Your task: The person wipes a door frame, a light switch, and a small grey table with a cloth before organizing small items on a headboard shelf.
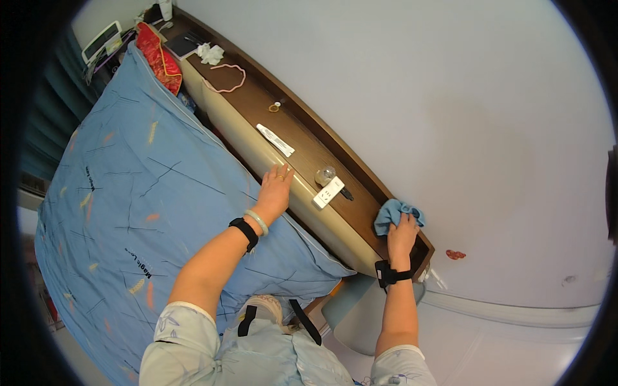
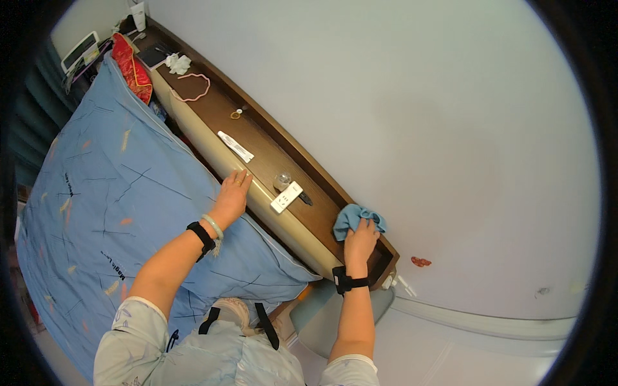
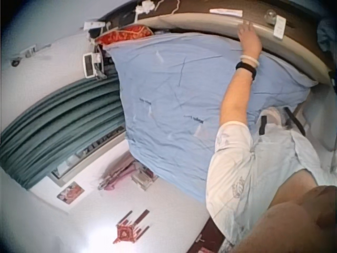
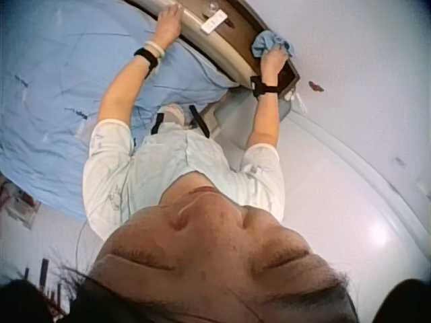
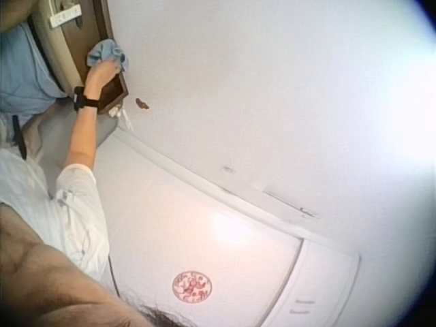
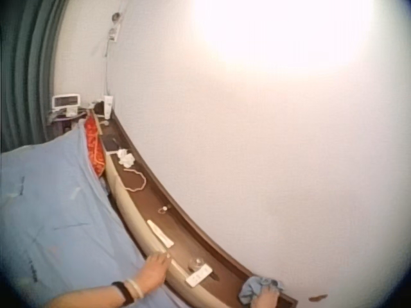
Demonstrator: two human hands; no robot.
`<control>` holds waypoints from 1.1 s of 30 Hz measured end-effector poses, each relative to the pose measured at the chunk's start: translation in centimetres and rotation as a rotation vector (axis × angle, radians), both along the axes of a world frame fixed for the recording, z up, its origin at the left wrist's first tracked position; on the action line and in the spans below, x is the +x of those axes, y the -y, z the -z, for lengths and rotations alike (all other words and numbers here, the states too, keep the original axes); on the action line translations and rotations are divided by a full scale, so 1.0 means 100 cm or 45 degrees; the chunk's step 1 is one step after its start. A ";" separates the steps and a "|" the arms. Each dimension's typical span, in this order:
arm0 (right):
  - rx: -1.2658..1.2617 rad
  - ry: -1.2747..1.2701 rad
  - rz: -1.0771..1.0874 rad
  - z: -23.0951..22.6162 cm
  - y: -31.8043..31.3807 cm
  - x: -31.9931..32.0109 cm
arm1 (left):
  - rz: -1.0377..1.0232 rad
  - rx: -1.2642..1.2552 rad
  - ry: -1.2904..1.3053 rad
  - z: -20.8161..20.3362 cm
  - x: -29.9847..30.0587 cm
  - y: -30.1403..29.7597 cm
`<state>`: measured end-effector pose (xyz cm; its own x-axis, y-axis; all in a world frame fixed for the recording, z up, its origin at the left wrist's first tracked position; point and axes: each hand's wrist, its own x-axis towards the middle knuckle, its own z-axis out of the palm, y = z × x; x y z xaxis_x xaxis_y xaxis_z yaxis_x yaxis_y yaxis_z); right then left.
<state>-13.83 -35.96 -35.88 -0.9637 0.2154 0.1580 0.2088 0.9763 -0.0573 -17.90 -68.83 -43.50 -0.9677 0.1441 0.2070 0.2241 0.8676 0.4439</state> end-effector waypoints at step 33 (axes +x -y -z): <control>-0.453 0.290 -0.754 -0.028 0.221 -0.210 | -0.175 -0.249 0.028 0.007 -0.073 0.037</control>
